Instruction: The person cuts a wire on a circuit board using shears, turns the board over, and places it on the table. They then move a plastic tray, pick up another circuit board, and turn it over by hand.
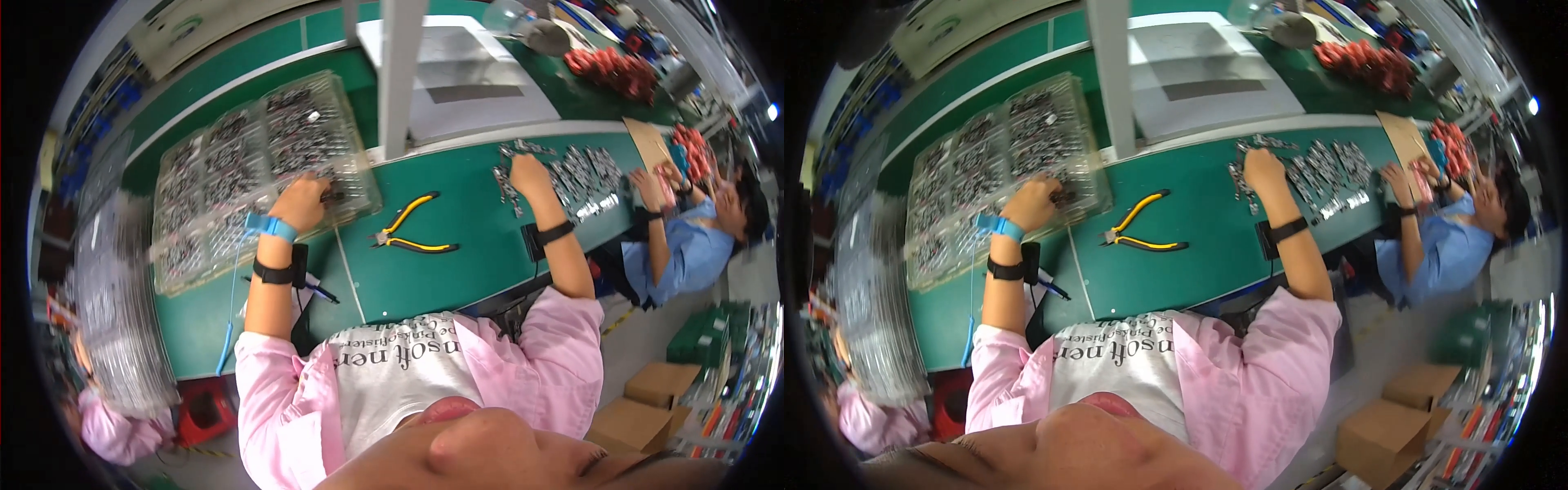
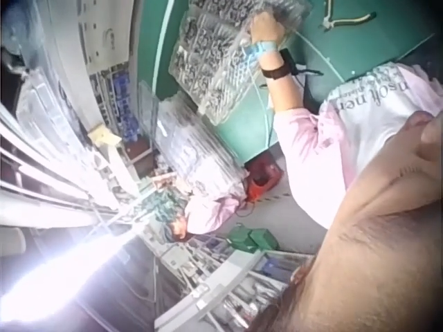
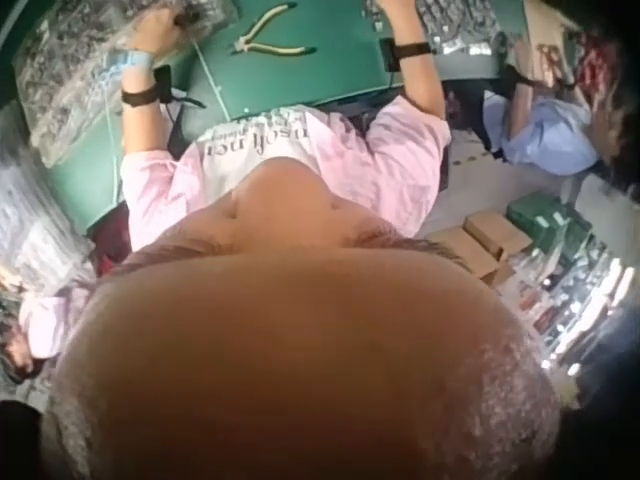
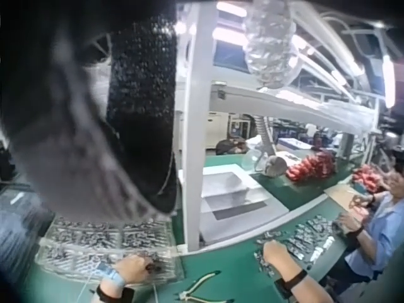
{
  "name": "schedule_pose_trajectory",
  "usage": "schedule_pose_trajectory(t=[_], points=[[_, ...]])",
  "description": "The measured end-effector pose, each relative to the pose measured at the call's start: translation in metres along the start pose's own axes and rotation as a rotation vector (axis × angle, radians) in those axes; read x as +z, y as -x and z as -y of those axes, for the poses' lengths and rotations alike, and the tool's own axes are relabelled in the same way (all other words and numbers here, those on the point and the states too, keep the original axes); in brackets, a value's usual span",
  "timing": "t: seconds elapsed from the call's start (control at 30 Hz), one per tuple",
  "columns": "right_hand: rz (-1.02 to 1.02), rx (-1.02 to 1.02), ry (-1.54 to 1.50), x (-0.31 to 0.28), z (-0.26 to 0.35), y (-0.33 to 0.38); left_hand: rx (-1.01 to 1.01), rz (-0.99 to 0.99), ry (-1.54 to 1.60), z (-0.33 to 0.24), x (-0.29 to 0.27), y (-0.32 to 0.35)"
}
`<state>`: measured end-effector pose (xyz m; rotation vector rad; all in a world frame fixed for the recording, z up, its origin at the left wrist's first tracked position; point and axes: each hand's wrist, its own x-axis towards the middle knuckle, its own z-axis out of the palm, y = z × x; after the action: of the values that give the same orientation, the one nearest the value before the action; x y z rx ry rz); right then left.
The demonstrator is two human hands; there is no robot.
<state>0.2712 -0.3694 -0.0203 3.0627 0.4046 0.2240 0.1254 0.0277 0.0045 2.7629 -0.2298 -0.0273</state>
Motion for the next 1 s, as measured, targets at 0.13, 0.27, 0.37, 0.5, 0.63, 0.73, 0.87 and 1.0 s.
schedule_pose_trajectory(t=[0.13,0.27,0.37,0.5,0.63,0.73,0.87,1.0], points=[[-0.193,-0.315,-0.25,-0.061,0.055,0.015,0.055,-0.077,-0.057,0.02,0.005,-0.004],[-0.066,-0.495,-0.63,-0.131,0.139,0.028,0.021,0.088,0.054,0.022,-0.007,0.001],[0.014,-0.582,-0.843,-0.151,0.174,0.03,0.05,0.035,0.363,0.004,-0.028,0.004],[0.071,-0.681,-1.212,-0.148,0.208,0.029,0.081,-0.124,0.96,-0.036,-0.062,0.028],[0.333,-0.715,-1.721,-0.13,0.218,0.035,0.106,-0.018,1.112,-0.059,-0.067,0.042],[0.589,-0.658,-1.904,-0.125,0.213,0.036,0.171,0.071,1.179,-0.07,-0.065,0.042],[0.681,-0.592,-1.816,-0.132,0.209,0.031,0.128,0.127,1.224,-0.076,-0.066,0.043],[0.443,-0.562,-1.925,-0.135,0.201,0.033,0.07,-0.005,1.227,-0.077,-0.075,0.048]])
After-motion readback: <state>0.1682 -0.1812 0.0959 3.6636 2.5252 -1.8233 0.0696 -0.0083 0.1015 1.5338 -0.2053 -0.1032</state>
